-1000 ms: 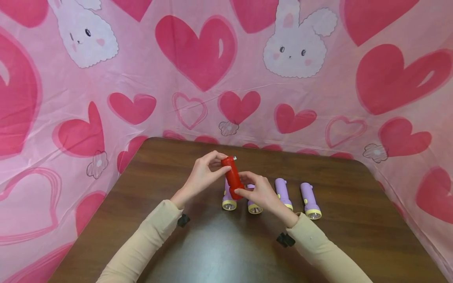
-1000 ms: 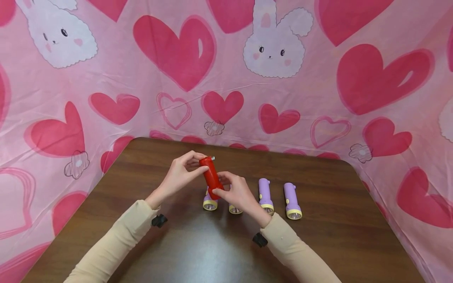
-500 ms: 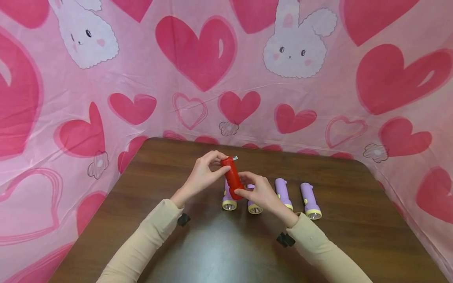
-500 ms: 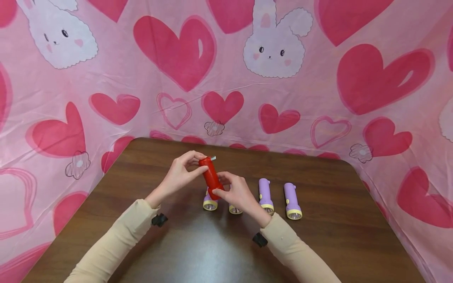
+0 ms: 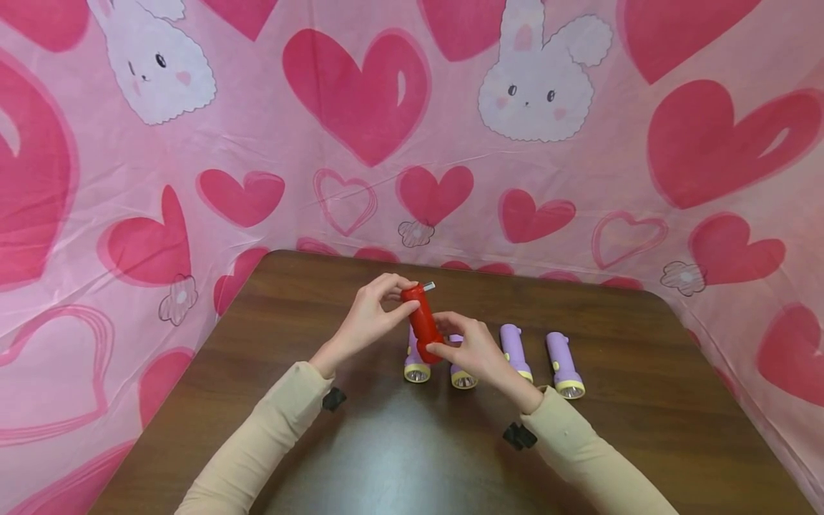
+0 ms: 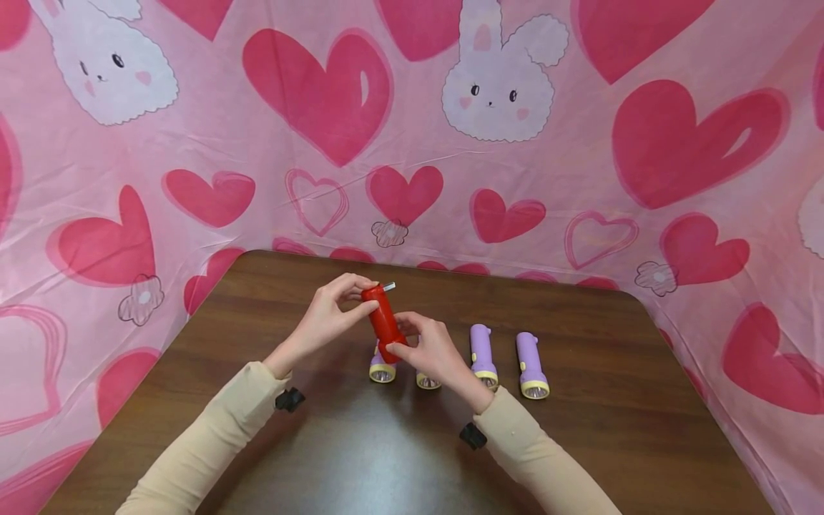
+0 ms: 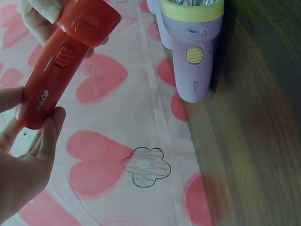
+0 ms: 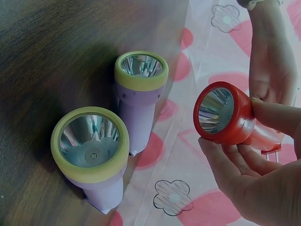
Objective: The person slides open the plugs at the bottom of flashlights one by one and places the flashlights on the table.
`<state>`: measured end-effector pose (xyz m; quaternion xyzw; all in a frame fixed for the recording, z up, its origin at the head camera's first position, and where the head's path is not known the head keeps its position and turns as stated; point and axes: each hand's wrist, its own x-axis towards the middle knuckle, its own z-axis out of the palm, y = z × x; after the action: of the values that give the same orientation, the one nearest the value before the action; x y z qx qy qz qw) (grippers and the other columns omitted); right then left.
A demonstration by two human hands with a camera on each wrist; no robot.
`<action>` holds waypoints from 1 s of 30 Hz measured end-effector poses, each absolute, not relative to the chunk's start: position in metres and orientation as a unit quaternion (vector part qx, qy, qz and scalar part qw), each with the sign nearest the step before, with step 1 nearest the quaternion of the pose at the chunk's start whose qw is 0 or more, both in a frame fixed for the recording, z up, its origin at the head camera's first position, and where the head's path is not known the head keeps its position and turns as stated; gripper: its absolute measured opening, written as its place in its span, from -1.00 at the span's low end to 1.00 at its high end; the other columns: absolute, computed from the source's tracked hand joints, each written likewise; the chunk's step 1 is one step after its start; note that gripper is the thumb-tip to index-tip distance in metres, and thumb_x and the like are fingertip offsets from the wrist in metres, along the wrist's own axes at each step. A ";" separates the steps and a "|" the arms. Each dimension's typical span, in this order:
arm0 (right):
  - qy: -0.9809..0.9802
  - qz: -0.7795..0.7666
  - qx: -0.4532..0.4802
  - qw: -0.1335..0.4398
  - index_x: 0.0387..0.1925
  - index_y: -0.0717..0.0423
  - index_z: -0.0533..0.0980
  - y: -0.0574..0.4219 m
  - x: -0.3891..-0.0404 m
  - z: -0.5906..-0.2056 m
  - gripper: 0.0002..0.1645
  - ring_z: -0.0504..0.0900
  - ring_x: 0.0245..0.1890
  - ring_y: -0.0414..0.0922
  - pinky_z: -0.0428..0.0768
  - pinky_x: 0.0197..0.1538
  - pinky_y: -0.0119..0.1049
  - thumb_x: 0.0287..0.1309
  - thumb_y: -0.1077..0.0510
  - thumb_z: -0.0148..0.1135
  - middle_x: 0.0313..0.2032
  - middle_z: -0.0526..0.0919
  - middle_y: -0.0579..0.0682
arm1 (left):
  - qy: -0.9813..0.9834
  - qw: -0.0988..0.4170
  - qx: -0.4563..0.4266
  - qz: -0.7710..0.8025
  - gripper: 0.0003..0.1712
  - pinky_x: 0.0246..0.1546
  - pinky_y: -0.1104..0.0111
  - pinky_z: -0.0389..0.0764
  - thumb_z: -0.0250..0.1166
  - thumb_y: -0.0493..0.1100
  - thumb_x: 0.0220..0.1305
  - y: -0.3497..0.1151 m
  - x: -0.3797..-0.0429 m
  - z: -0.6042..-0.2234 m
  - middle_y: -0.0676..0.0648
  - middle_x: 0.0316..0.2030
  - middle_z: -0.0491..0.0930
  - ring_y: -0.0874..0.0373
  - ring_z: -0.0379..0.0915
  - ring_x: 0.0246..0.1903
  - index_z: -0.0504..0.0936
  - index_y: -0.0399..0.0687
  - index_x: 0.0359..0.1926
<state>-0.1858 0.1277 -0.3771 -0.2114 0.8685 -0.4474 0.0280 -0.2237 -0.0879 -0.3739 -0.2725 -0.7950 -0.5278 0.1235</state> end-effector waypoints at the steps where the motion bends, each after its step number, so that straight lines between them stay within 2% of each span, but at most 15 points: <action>1: 0.870 -0.446 -0.209 0.027 0.14 0.24 0.52 0.128 -0.186 -0.377 -0.43 0.70 0.01 0.13 0.70 0.04 0.00 0.10 0.15 0.44 0.05 0.69 0.21 | -0.795 0.121 -0.269 -0.529 -0.71 0.02 0.21 0.70 0.43 -0.22 0.19 -0.088 -0.224 -0.374 -0.09 -0.07 0.67 0.05 0.68 -0.10 0.64 -0.09 -0.05; 7: 0.874 -0.445 -0.195 0.033 0.15 0.20 0.52 0.127 -0.185 -0.375 -0.42 0.71 0.01 0.11 0.74 -0.04 -0.09 0.09 0.15 0.45 0.05 0.70 0.16 | -0.798 0.108 -0.251 -0.537 -0.66 0.05 0.21 0.68 0.43 -0.19 0.20 -0.089 -0.223 -0.375 -0.07 -0.03 0.67 0.03 0.68 -0.03 0.64 -0.06 0.01; 20: 0.863 -0.465 -0.192 0.043 0.12 0.15 0.53 0.125 -0.185 -0.380 -0.44 0.71 -0.02 0.05 0.73 -0.04 -0.14 0.10 0.08 0.45 0.04 0.71 0.13 | -0.796 0.111 -0.250 -0.540 -0.63 0.05 0.19 0.68 0.42 -0.18 0.21 -0.089 -0.225 -0.376 -0.09 -0.03 0.70 -0.04 0.68 -0.01 0.65 -0.07 0.05; 30: 0.860 -0.475 -0.180 0.055 0.10 0.12 0.53 0.120 -0.186 -0.385 -0.46 0.72 -0.06 -0.02 0.72 -0.02 -0.18 0.10 0.06 0.45 -0.01 0.72 0.09 | -0.800 0.105 -0.243 -0.539 -0.62 0.05 0.19 0.68 0.41 -0.17 0.22 -0.091 -0.226 -0.378 -0.08 -0.03 0.72 0.05 0.70 -0.03 0.65 -0.08 0.07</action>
<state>-0.1863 0.1199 -0.3845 -0.1802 0.8596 -0.4750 0.0549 -0.2261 -0.0909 -0.3778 -0.2432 -0.7998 -0.5386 0.1052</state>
